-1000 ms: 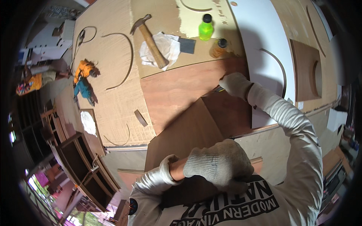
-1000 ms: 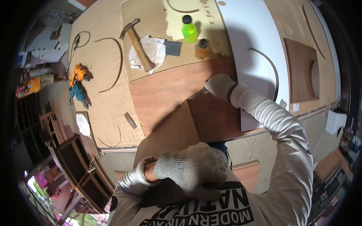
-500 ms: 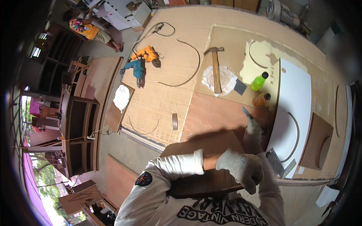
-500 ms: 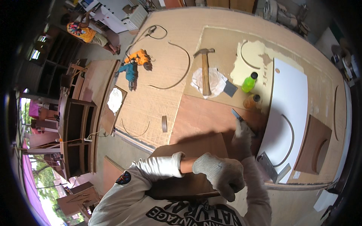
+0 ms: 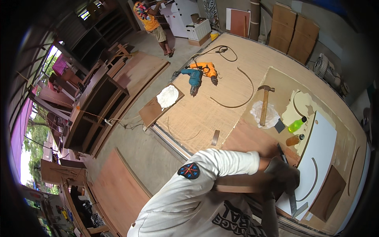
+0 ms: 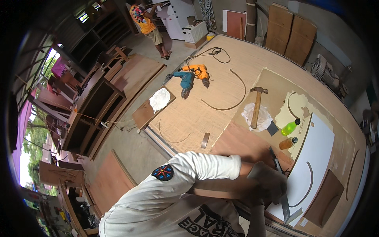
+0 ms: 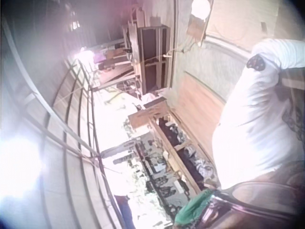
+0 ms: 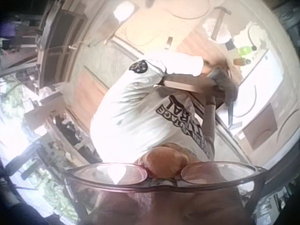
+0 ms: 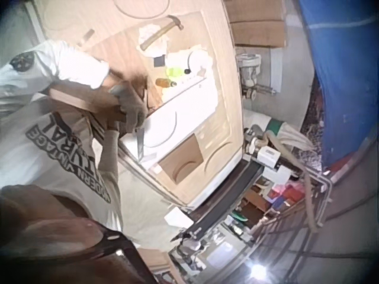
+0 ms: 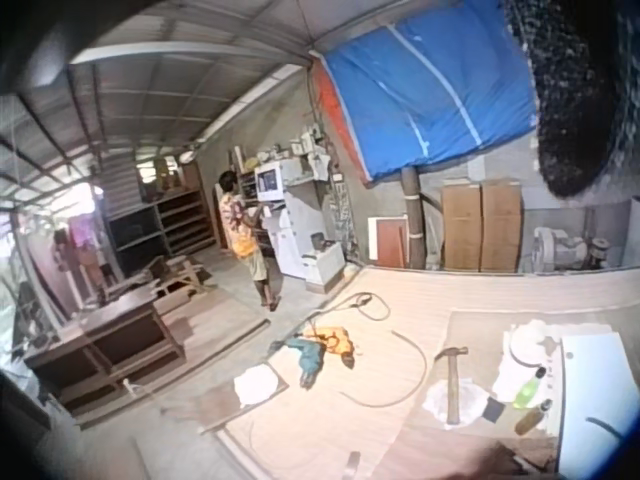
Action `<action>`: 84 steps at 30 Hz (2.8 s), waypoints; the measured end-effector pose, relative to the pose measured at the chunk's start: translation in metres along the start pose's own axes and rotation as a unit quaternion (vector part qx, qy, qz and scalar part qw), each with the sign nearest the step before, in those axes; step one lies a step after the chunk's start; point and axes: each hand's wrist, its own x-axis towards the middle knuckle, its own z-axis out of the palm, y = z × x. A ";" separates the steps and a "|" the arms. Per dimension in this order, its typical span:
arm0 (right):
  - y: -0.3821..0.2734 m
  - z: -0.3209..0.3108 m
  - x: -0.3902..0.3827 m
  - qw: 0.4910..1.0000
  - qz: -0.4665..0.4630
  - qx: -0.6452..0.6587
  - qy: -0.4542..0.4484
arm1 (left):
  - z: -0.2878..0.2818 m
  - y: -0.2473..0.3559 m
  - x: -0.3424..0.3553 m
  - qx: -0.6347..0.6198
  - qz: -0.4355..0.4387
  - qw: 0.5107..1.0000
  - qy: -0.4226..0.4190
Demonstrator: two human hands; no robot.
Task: The person applies a laminate edge strip to a wooden board, using a square to measure and a utility knife to trim the excess material.
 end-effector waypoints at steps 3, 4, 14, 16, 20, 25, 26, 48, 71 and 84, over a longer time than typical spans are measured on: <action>-0.005 0.003 -0.019 1.000 0.016 0.022 0.006 | -0.010 -0.029 0.028 0.039 0.107 0.993 0.000; 0.001 0.000 -0.026 0.999 0.027 0.024 0.010 | -0.016 -0.051 0.055 0.057 0.210 0.976 0.003; -0.066 -0.059 0.016 0.991 -0.097 0.020 -0.094 | -0.045 -0.053 0.056 0.209 0.263 0.940 0.062; -0.064 -0.064 0.037 0.987 -0.107 0.048 -0.107 | -0.042 -0.010 0.003 0.280 0.121 0.945 0.119; -0.046 -0.050 0.064 0.871 -0.059 0.486 -0.040 | -0.057 0.033 -0.078 0.403 -0.081 0.910 0.052; -0.078 -0.034 0.061 0.803 -0.101 0.585 -0.046 | -0.013 0.011 -0.231 0.246 -0.210 0.934 0.149; -0.078 -0.034 0.060 0.806 -0.100 0.581 -0.045 | 0.000 0.006 -0.254 0.228 -0.229 0.928 0.188; -0.100 -0.030 0.085 0.925 -0.087 0.329 -0.169 | 0.123 -0.232 -0.274 -0.193 0.092 0.633 0.744; -0.495 0.470 0.275 0.899 0.001 0.256 -0.355 | -0.008 -0.549 -0.683 0.121 -0.412 0.434 0.792; -0.508 0.550 0.377 0.915 -0.088 0.070 -0.387 | -0.069 -0.581 -0.682 -0.179 -0.344 0.212 0.897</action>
